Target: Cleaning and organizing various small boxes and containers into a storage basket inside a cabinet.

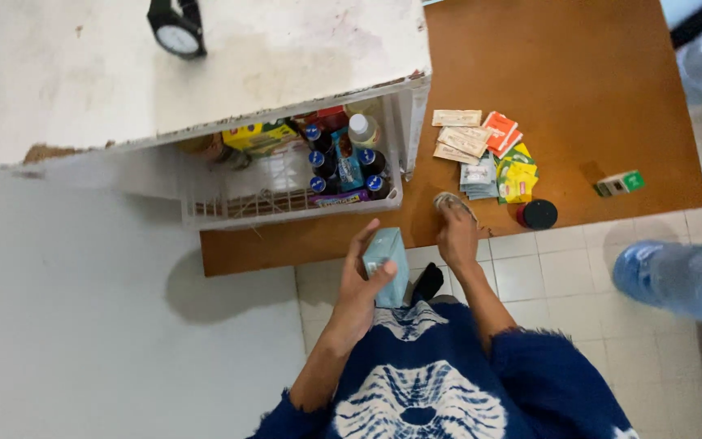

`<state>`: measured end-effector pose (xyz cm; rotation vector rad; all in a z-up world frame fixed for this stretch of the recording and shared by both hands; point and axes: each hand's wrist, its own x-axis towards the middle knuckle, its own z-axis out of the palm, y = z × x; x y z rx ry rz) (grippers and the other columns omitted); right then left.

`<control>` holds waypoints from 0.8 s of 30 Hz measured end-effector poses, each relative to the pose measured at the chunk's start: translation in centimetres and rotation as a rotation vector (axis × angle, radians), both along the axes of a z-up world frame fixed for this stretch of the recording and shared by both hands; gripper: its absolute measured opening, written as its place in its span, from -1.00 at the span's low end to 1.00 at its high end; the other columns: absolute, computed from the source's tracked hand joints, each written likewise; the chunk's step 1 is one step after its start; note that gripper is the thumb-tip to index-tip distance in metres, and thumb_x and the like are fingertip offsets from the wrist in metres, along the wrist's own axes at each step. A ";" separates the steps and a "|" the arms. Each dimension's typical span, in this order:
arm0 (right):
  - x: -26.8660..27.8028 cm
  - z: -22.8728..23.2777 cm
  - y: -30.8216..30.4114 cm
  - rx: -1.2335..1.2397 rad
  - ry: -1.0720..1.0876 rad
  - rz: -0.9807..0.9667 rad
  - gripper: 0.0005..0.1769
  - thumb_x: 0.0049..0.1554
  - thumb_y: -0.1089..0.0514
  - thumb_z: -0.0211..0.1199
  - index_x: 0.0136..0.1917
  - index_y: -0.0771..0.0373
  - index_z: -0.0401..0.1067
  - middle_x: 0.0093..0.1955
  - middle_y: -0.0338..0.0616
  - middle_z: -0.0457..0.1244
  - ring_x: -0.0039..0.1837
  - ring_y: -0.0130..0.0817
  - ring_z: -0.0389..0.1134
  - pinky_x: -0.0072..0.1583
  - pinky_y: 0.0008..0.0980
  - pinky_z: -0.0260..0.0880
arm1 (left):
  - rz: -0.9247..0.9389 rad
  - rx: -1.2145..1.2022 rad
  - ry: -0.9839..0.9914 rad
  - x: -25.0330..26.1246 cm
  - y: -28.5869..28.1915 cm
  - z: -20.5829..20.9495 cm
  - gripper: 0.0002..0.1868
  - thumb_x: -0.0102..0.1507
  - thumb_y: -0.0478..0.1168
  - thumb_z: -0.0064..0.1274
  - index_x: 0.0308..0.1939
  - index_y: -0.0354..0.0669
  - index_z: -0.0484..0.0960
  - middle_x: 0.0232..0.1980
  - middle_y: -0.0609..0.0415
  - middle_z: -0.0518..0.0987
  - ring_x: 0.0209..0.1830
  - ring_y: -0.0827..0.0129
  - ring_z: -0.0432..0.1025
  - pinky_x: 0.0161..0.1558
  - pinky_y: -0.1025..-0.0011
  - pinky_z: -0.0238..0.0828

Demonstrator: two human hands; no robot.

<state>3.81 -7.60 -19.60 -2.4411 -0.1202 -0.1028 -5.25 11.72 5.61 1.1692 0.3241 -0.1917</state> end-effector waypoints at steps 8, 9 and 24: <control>-1.4 6.8 -0.2 0.215 -0.006 0.084 -0.59 0.12 0.29 0.28 0.26 0.33 0.47 0.24 0.10 0.35 0.30 0.05 0.36 0.32 -0.09 0.33 | 0.142 0.093 0.020 0.4 -1.8 0.6 -0.02 0.17 -0.04 0.32 0.57 -0.09 0.12 0.40 -0.03 0.32 0.36 0.24 0.30 0.31 0.31 0.33; -2.1 10.2 -0.1 0.400 0.047 0.002 -0.67 0.21 0.25 0.28 0.25 0.28 0.49 0.20 0.01 0.38 0.27 -0.08 0.44 0.30 -0.19 0.40 | 0.165 0.109 0.078 0.4 -1.8 0.9 -0.03 0.17 -0.02 0.30 0.56 -0.11 0.12 0.38 -0.02 0.33 0.35 0.26 0.32 0.29 0.30 0.37; -7.7 28.0 11.3 0.265 -0.387 0.339 -0.44 0.00 0.31 0.48 0.27 0.36 0.45 0.18 0.15 0.37 0.16 0.00 0.44 0.14 -0.16 0.46 | 0.308 -0.241 0.121 -2.0 6.6 -2.8 -0.13 0.28 0.28 0.02 0.49 -0.06 0.07 0.33 0.01 0.36 0.33 0.23 0.35 0.30 0.13 0.34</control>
